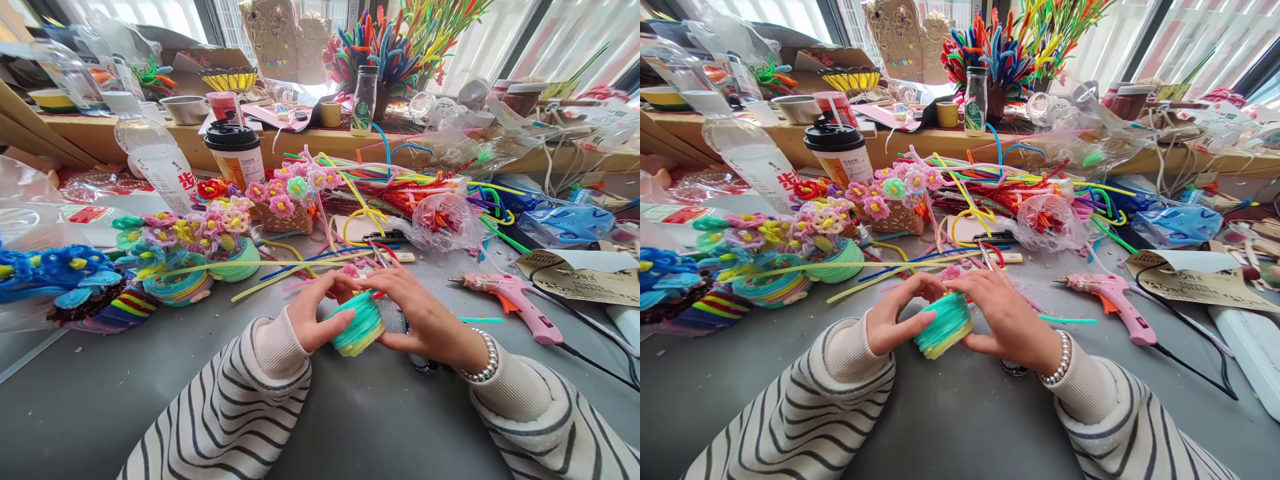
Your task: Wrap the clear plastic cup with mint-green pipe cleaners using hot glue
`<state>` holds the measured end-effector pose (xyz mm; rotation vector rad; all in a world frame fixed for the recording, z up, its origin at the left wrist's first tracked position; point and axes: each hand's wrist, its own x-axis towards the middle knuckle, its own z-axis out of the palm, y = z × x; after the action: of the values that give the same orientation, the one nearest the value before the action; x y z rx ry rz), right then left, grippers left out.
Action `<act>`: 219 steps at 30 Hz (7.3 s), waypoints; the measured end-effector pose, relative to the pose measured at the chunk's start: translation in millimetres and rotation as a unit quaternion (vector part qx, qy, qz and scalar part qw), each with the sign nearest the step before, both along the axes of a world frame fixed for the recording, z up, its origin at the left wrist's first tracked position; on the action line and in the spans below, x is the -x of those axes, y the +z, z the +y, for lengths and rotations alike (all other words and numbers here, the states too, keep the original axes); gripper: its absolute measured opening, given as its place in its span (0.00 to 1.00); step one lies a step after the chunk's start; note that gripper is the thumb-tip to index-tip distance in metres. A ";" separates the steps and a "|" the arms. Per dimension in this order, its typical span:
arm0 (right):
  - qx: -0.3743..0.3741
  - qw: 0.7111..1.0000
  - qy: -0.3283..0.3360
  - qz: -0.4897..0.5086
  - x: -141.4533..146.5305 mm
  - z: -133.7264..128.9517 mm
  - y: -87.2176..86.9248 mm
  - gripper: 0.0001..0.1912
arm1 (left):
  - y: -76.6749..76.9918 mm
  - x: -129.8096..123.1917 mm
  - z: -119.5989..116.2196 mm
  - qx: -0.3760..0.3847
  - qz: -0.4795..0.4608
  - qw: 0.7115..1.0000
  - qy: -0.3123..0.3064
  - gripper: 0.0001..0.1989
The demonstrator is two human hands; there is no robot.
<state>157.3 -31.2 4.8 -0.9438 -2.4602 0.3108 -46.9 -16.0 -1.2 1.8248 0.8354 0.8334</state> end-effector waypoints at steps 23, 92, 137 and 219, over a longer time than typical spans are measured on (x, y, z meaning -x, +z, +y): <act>-0.188 0.978 -0.091 0.029 -4.3 -3.6 1.4 0.29 | -11.8 -6.7 -1.5 -0.464 0.044 0.875 0.132 0.36; -0.461 0.878 -0.119 0.054 -17.6 -11.3 -5.0 0.10 | -3.0 -1.6 0.9 -0.150 -0.287 0.886 0.332 0.07; -0.432 0.887 -0.160 0.033 -19.6 -1.9 -11.8 0.23 | 8.2 44.9 -21.5 0.294 0.069 0.953 -0.013 0.12; -0.388 0.895 -0.205 0.078 -20.4 0.9 -16.0 0.32 | 7.9 13.3 50.3 0.227 -0.219 0.943 0.103 0.21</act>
<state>177.7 -30.3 -11.2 -0.9699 -1.8841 -0.6706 -60.2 34.3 6.8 1.1047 0.8479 1.0312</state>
